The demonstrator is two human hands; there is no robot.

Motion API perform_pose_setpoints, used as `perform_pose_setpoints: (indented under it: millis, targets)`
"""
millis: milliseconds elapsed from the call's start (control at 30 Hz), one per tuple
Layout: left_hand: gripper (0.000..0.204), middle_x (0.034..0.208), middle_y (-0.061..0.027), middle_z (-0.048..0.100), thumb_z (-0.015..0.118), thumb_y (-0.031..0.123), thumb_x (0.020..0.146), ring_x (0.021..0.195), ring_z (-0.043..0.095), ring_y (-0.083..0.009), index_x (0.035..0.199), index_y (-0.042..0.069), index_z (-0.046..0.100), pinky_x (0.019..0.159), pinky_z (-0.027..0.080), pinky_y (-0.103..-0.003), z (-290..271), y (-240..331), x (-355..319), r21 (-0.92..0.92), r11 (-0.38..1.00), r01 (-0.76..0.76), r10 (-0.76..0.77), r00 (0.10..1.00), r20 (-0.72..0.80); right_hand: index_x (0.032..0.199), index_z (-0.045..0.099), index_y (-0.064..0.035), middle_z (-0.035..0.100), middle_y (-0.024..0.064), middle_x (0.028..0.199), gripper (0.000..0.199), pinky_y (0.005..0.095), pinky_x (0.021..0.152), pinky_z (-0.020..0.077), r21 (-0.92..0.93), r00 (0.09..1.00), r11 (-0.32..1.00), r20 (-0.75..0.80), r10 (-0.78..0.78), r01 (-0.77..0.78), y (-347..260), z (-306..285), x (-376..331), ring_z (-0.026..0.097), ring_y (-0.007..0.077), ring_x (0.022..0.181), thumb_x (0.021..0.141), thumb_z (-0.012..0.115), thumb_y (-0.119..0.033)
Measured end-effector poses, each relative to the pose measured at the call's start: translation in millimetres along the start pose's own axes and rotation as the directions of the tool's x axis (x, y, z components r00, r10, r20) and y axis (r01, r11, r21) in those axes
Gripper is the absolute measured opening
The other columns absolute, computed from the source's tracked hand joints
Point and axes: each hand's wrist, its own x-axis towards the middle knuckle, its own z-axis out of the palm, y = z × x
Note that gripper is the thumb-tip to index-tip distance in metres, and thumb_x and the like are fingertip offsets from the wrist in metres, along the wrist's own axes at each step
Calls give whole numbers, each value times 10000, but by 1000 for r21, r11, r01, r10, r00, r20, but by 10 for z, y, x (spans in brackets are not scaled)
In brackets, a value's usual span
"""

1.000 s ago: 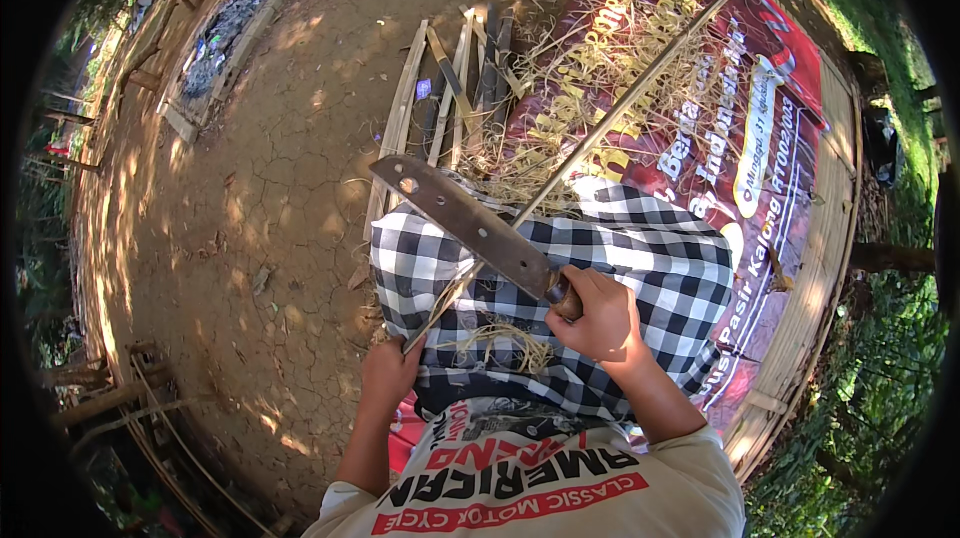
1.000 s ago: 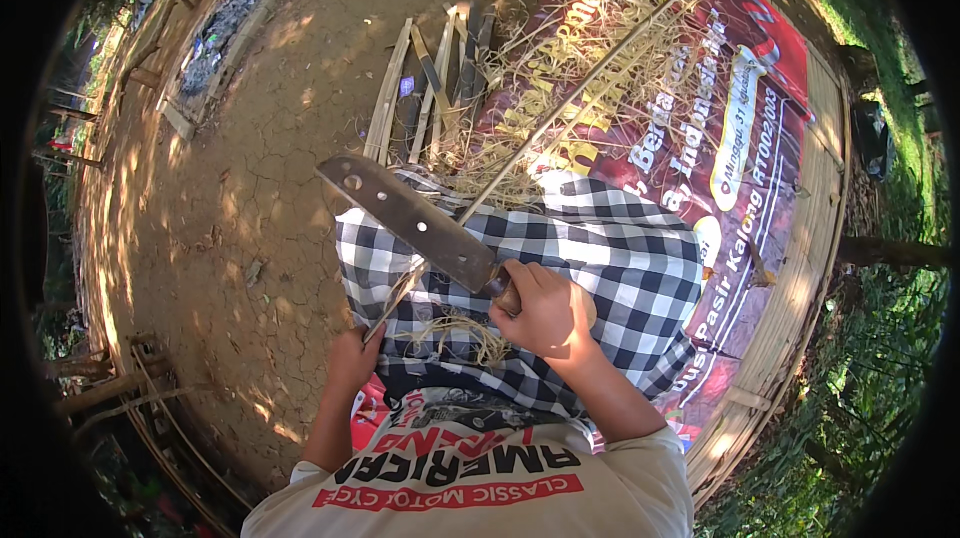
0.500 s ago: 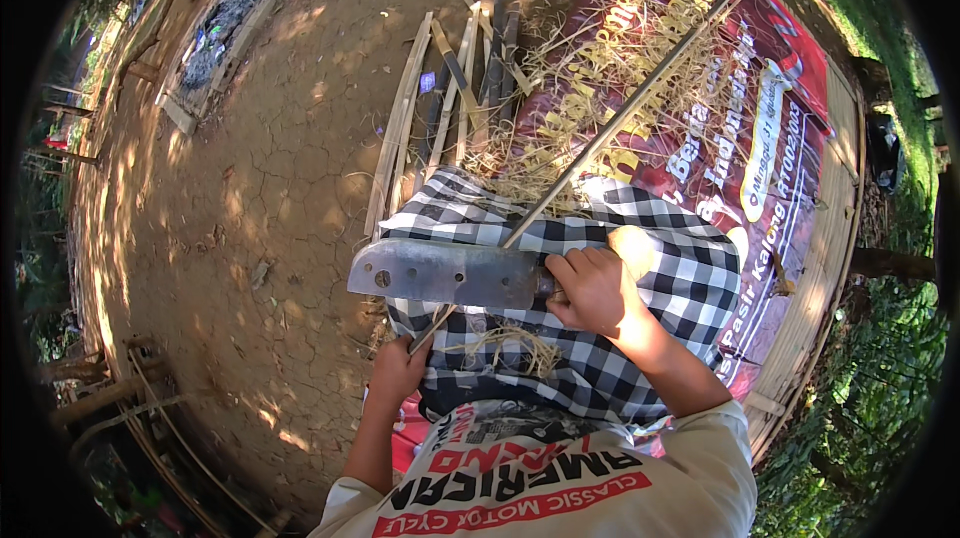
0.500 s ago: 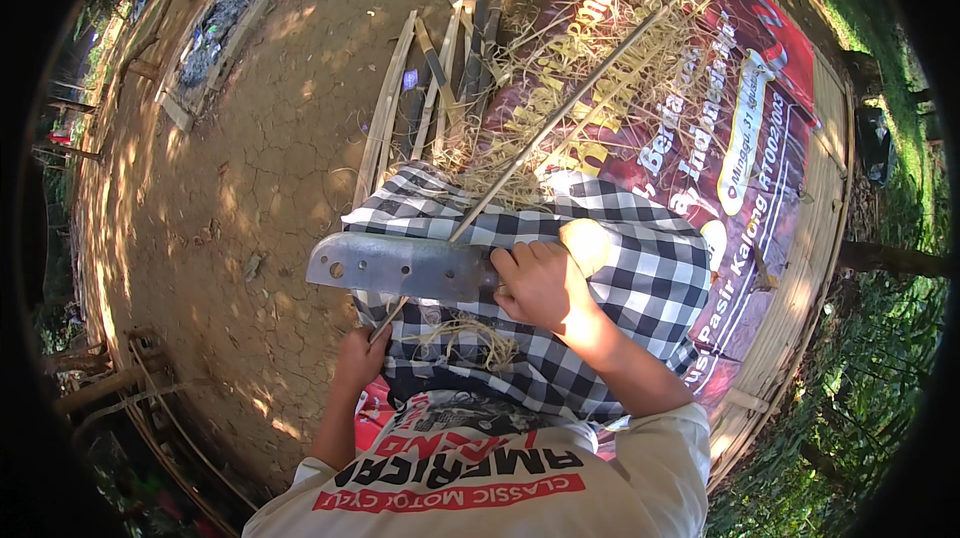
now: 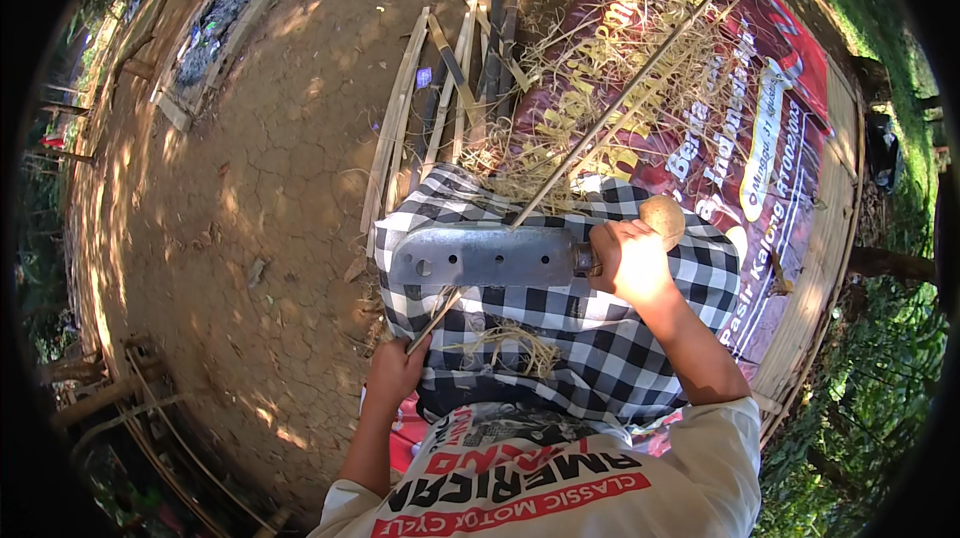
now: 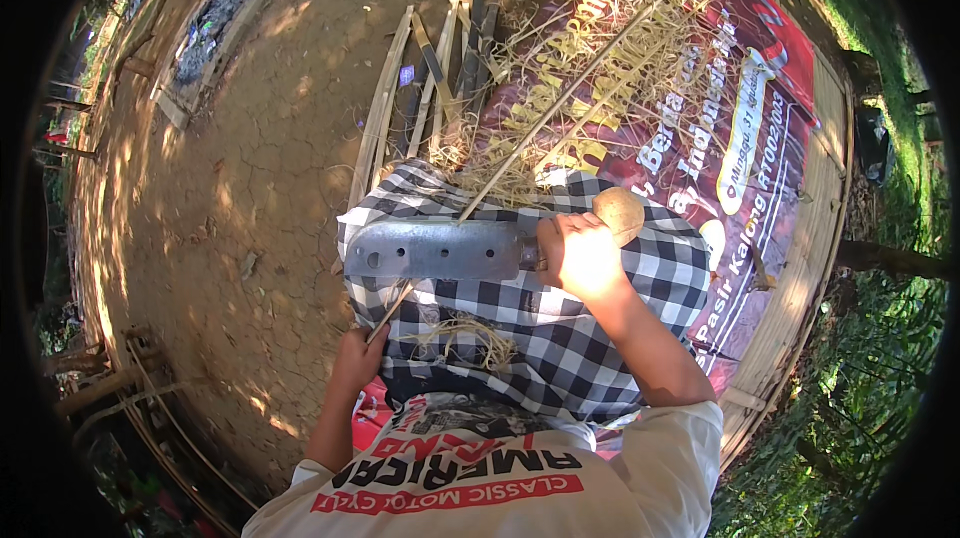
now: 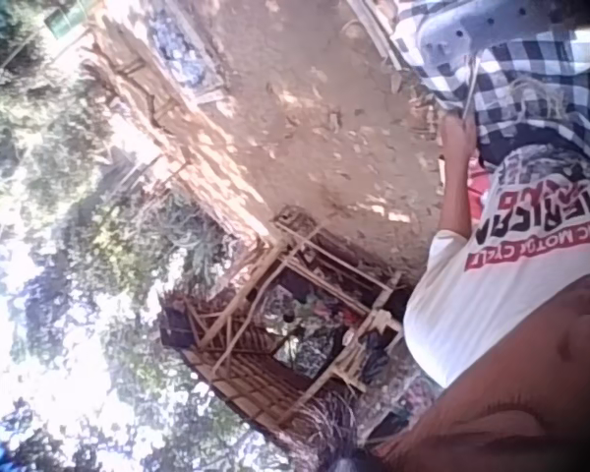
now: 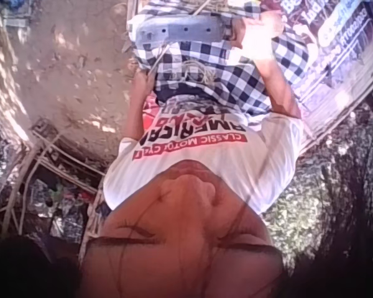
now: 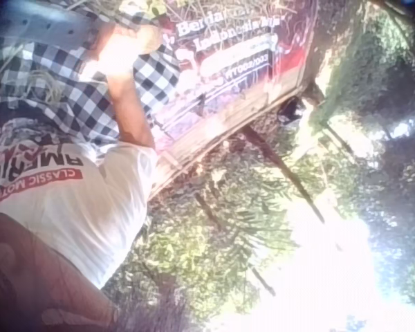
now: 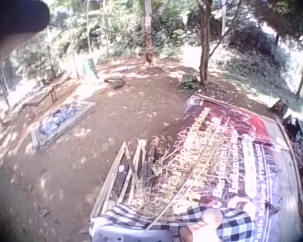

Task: The person is scraping a long, thin piece of wood with a large knife, holding the wood on a lap and drawing the blade toward them to remove outer layers.

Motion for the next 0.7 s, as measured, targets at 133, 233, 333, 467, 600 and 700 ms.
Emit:
perform_pose_setpoints:
  millis: [133, 233, 333, 467, 600, 700]
  targets:
    - [500, 638, -313, 552, 612, 376, 881, 657, 578, -488, 719, -96, 613, 593, 458, -495, -28, 55, -6, 1, 997, 75, -75, 997, 22, 716, 548, -74, 566, 96, 626, 185, 380, 553, 488, -141, 984, 980, -128, 124, -142, 370, -188, -30, 600, 285, 568, 638, 666, -193]
    - [507, 649, -316, 557, 613, 387, 878, 668, 586, -486, 724, -96, 620, 599, 466, -491, -23, 74, -17, 12, 998, 65, -65, 998, 15, 788, 602, -34, 643, 198, 662, 190, 501, 618, 516, -140, 775, 767, -221, 593, -627, 931, -498, -32, 640, 415, 644, 737, 628, -215]
    - [516, 660, -315, 564, 615, 400, 874, 679, 594, -482, 729, -95, 626, 603, 473, -486, -45, 96, 49, 45, 997, 64, -65, 998, 10, 849, 640, -20, 660, 234, 735, 243, 512, 688, 530, -115, 631, 621, -192, 752, -775, 1267, -701, -80, 655, 432, 733, 783, 605, -251]
    - [543, 648, -306, 566, 609, 419, 881, 662, 603, -470, 715, -99, 616, 591, 466, -486, -96, 142, 58, 55, 992, 115, -118, 991, 57, 834, 627, -21, 662, 232, 767, 252, 497, 687, 531, -19, 712, 715, -109, 694, -699, 939, -438, -132, 654, 418, 742, 731, 649, -250]
    - [556, 600, -285, 551, 600, 417, 895, 587, 591, -440, 700, -104, 599, 564, 451, -469, -166, 254, 22, 37, 988, 149, -151, 985, 83, 790, 590, -45, 647, 169, 691, 208, 426, 601, 537, -4, 928, 928, 42, 371, -371, 256, -73, 33, 660, 327, 626, 710, 644, -229]
    - [550, 576, -270, 540, 598, 406, 902, 548, 577, -412, 699, -105, 593, 550, 442, -456, -112, 203, 13, 52, 987, 150, -153, 986, 64, 734, 593, -56, 640, 132, 671, 179, 405, 589, 523, 154, 981, 969, -6, 194, -191, -75, 144, 158, 651, 311, 604, 648, 669, -194]
